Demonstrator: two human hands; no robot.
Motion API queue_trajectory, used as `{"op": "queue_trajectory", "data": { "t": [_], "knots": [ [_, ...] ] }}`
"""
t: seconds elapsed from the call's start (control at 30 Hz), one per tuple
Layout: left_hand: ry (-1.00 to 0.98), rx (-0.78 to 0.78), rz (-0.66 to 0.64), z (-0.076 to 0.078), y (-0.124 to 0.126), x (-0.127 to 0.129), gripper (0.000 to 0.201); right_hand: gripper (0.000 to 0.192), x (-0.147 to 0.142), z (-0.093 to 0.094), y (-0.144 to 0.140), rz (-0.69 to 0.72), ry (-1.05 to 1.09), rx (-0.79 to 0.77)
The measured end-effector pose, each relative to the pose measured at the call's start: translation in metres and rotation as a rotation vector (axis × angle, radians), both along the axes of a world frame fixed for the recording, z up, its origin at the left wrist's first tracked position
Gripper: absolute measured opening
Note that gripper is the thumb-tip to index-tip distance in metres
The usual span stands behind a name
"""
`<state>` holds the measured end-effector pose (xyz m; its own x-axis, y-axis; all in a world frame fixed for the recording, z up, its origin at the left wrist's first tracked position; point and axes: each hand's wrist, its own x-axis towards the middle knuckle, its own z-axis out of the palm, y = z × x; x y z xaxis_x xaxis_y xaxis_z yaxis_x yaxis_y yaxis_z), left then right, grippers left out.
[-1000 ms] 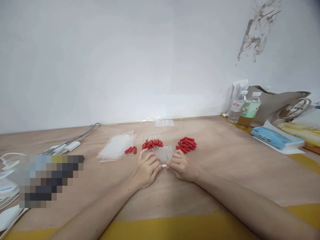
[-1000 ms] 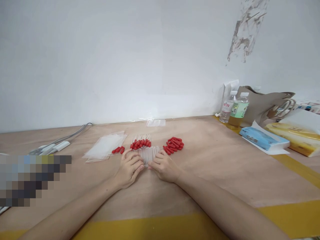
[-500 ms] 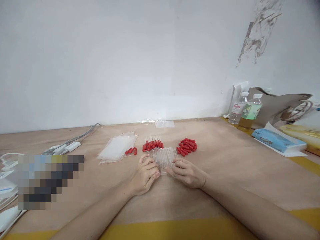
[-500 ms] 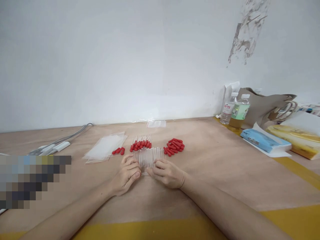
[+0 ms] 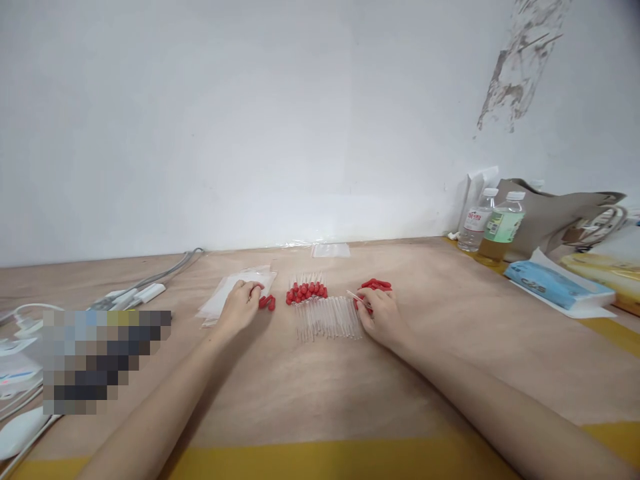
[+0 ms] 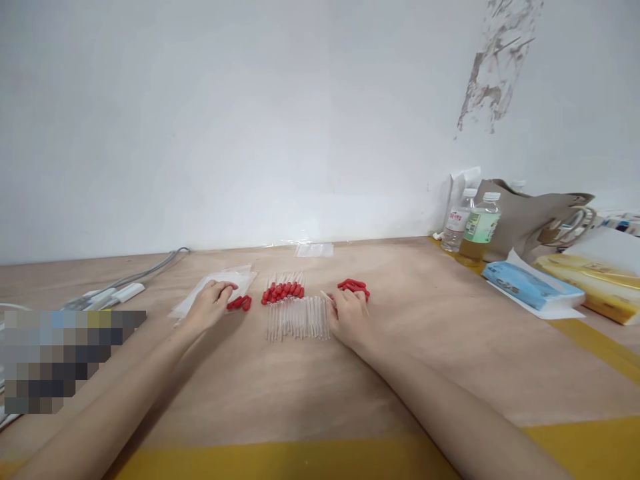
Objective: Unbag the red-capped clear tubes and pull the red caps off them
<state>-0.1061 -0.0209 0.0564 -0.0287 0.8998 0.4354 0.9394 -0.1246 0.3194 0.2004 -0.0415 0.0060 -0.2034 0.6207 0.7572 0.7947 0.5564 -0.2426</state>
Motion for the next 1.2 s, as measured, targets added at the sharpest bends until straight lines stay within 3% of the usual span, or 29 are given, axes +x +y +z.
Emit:
{"op": "queue_trajectory", "data": {
  "t": [0.17, 0.4, 0.5, 0.77, 0.93, 1.2],
  "knots": [
    [0.113, -0.087, 0.06, -0.008, 0.023, -0.009, 0.038, 0.015, -0.005, -0.007, 0.001, 0.003, -0.126, 0.02],
    [0.164, -0.112, 0.079, -0.007, 0.028, -0.011, 0.035, 0.016, -0.006, -0.01, -0.003, 0.024, -0.176, -0.009],
    [0.2, -0.05, 0.085, -0.003, 0.029, -0.001, 0.034, 0.021, -0.006, -0.01, -0.006, 0.043, -0.192, -0.045],
    [0.235, -0.24, 0.055, 0.002, 0.046, 0.042, 0.035, 0.034, -0.007, -0.007, -0.01, 0.094, -0.234, -0.098],
    [0.233, -0.313, 0.038, 0.003, 0.047, 0.048, 0.035, 0.036, -0.007, -0.005, -0.011, 0.111, -0.251, -0.114],
    [0.158, -0.308, 0.037, 0.0, 0.04, 0.05, 0.028, 0.031, -0.007, -0.008, -0.008, 0.103, -0.18, -0.058]
  ]
}}
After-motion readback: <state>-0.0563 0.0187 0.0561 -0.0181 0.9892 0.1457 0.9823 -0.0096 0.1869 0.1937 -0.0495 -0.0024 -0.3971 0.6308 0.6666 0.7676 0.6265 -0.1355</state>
